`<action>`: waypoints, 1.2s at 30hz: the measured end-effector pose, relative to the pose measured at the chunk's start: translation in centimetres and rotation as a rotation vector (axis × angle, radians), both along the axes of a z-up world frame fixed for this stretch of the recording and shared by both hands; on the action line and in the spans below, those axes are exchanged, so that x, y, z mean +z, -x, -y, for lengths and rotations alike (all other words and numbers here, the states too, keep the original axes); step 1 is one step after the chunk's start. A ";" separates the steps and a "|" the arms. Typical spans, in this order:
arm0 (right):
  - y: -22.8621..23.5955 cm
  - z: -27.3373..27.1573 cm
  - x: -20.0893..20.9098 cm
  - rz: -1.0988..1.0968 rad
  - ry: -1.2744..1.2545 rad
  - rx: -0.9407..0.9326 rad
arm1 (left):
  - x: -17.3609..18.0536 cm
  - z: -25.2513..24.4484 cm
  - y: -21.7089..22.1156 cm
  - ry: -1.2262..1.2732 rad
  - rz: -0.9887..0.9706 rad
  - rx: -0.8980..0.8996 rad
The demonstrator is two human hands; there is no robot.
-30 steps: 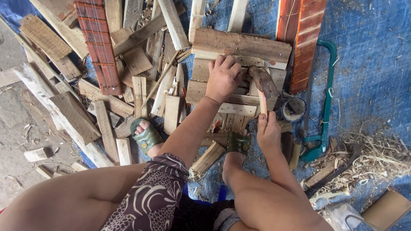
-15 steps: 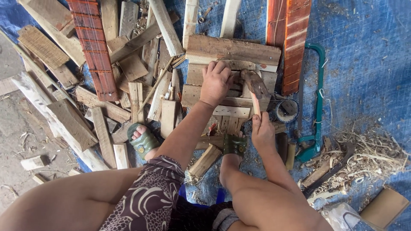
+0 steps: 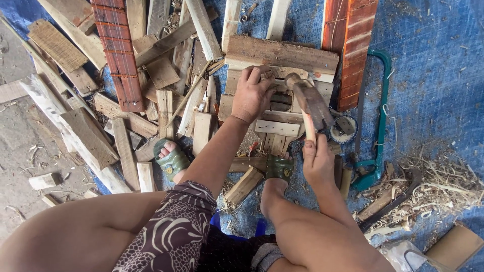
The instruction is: Shaping and assembling the wooden body of a stringed instrument using a hammer, saw, and other hand tools.
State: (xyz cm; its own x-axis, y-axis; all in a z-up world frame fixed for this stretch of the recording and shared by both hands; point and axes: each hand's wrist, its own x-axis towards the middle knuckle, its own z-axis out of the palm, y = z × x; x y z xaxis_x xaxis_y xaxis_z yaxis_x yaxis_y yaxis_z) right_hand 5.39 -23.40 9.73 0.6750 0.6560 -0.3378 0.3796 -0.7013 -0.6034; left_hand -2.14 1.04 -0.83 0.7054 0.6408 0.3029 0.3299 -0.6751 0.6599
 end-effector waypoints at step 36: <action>-0.3 3.7 -3.8 -0.012 -0.100 -0.082 | -0.1 0.7 -0.2 -0.024 -0.061 0.019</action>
